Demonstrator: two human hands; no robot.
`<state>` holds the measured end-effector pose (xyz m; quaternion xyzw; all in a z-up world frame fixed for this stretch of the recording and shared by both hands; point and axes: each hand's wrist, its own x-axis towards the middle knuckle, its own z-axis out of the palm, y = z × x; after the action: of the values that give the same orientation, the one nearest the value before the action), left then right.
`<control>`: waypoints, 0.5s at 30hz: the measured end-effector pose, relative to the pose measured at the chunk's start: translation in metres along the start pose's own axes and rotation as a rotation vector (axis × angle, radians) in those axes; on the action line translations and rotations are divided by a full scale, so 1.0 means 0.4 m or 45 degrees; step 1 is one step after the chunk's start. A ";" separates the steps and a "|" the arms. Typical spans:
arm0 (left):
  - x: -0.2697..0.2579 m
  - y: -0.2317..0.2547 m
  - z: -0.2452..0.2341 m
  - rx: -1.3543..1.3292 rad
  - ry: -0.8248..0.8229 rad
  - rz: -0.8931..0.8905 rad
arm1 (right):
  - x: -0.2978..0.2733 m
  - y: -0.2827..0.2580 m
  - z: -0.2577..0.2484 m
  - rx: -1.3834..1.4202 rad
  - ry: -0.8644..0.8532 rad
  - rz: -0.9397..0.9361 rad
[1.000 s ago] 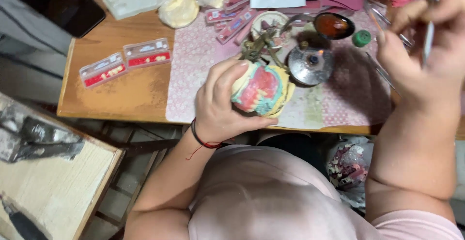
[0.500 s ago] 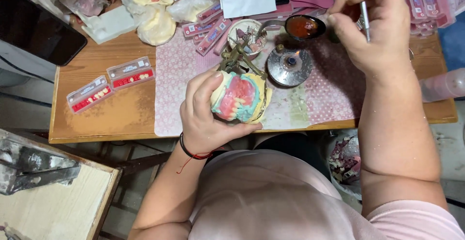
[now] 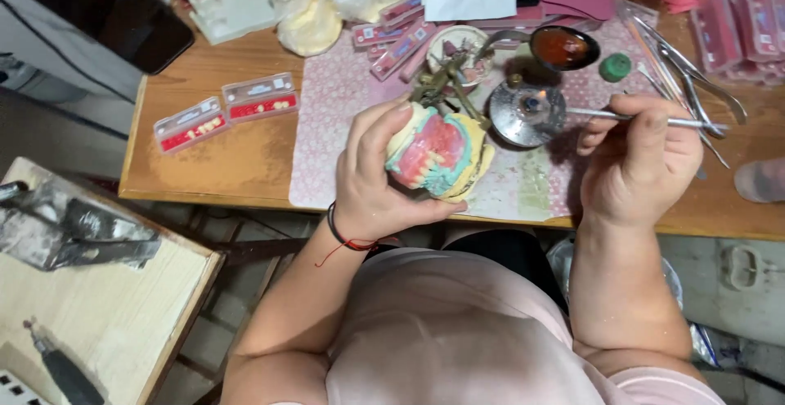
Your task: Refining the wax model of a set of dentures using a dental probe and heat source to shape the gingival areas.
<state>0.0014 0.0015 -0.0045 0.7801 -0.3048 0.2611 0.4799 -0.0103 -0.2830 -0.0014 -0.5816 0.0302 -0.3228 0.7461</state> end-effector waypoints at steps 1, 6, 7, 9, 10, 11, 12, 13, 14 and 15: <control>-0.001 -0.001 -0.001 0.009 0.005 -0.002 | 0.001 -0.003 0.005 0.007 -0.008 0.003; 0.002 -0.005 0.003 -0.112 0.006 0.053 | 0.006 -0.007 0.009 0.003 -0.029 0.172; 0.005 -0.004 0.002 -0.113 0.006 0.052 | 0.006 -0.006 0.008 0.001 -0.029 0.172; 0.009 0.000 -0.001 -0.160 -0.004 0.083 | 0.006 -0.002 0.007 0.002 -0.024 0.167; 0.014 0.003 -0.003 -0.160 -0.002 0.082 | 0.006 -0.003 0.008 0.001 -0.026 0.167; 0.019 0.005 -0.004 -0.225 0.012 0.111 | 0.007 -0.005 0.008 -0.005 -0.010 0.180; 0.025 0.008 -0.006 -0.290 0.026 0.139 | 0.008 -0.006 0.009 -0.010 0.007 0.193; 0.023 0.014 -0.003 -0.289 0.029 0.141 | 0.009 -0.005 0.008 -0.010 0.004 0.190; 0.021 0.019 0.000 -0.367 0.042 0.112 | 0.011 -0.004 0.006 0.003 0.001 0.192; 0.018 0.024 0.002 -0.444 0.055 0.082 | 0.011 -0.002 0.005 0.015 -0.002 0.196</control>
<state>-0.0005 -0.0042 0.0059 0.6690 -0.3600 0.2364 0.6057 -0.0063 -0.2835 0.0014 -0.5735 0.0725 -0.2643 0.7720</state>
